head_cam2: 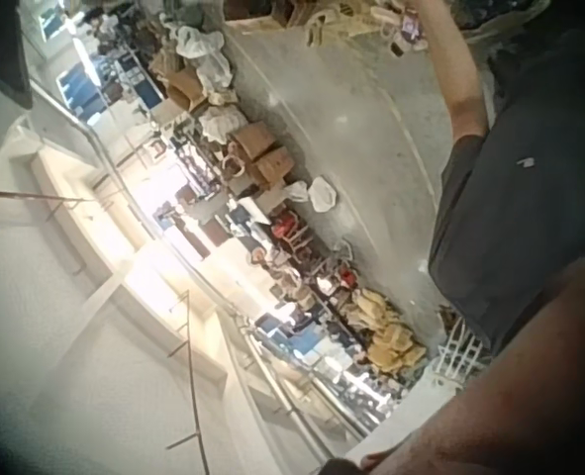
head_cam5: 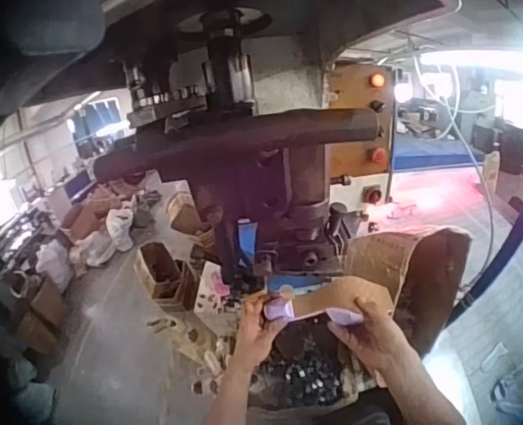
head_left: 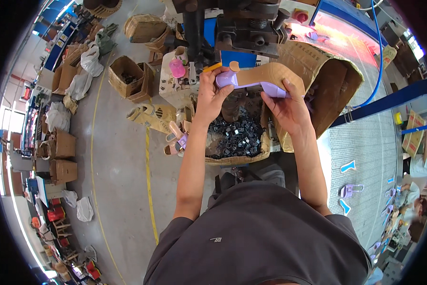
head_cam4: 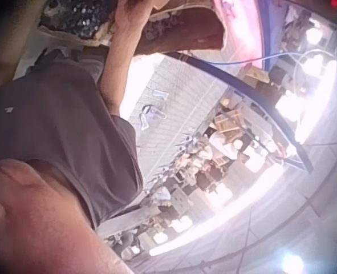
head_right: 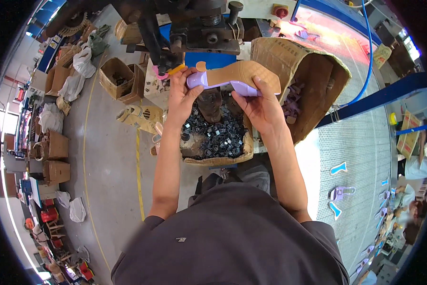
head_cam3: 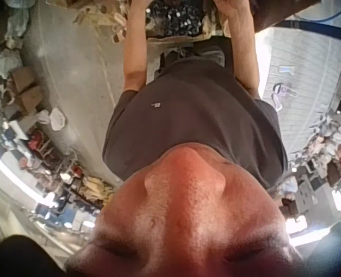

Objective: The person uses a hydraulic press machine to trim excess plastic material from purple slipper soles. They pick up a slipper, place it under the press, operate the lever to cut the material, and then place the finished slipper on a conveyor belt.

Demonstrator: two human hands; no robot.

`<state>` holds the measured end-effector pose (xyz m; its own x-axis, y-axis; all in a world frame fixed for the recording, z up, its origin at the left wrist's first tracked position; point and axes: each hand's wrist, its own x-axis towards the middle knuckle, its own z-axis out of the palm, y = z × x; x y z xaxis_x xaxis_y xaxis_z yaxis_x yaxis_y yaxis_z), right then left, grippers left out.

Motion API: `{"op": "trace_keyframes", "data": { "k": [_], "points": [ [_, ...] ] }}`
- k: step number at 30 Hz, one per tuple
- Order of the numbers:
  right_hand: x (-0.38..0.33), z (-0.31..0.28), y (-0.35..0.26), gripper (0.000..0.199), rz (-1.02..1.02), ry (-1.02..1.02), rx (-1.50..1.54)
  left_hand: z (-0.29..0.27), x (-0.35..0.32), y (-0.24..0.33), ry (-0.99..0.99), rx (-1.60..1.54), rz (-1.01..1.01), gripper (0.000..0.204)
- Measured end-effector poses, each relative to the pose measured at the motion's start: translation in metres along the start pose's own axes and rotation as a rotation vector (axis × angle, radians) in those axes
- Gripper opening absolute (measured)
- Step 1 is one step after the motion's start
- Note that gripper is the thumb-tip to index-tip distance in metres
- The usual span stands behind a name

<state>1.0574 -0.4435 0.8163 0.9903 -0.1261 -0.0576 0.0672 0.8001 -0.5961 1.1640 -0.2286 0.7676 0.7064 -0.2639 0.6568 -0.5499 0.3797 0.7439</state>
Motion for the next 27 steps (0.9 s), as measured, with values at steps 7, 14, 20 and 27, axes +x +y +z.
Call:
{"op": "trace_keyframes", "data": {
  "k": [7, 14, 20, 27],
  "points": [
    [-0.004, 0.009, -0.002, 0.039, 0.006, 0.022, 0.004, -0.001, 0.004, 0.008, -0.009, 0.006, 0.030, 0.068],
    [-0.005, 0.007, -0.003, 0.047, 0.018, -0.014, -0.046, -0.004, 0.008, 0.004, -0.019, -0.030, 0.061, 0.069],
    [-0.020, -0.027, -0.022, 0.066, 0.029, 0.132, 0.002, 0.008, 0.003, -0.012, 0.047, -0.197, 0.050, 0.066],
    [-0.055, -0.067, -0.040, 0.062, -0.048, 0.226, -0.032, 0.004, 0.000, -0.041, 0.183, -0.499, -0.015, 0.055]
  ]
}}
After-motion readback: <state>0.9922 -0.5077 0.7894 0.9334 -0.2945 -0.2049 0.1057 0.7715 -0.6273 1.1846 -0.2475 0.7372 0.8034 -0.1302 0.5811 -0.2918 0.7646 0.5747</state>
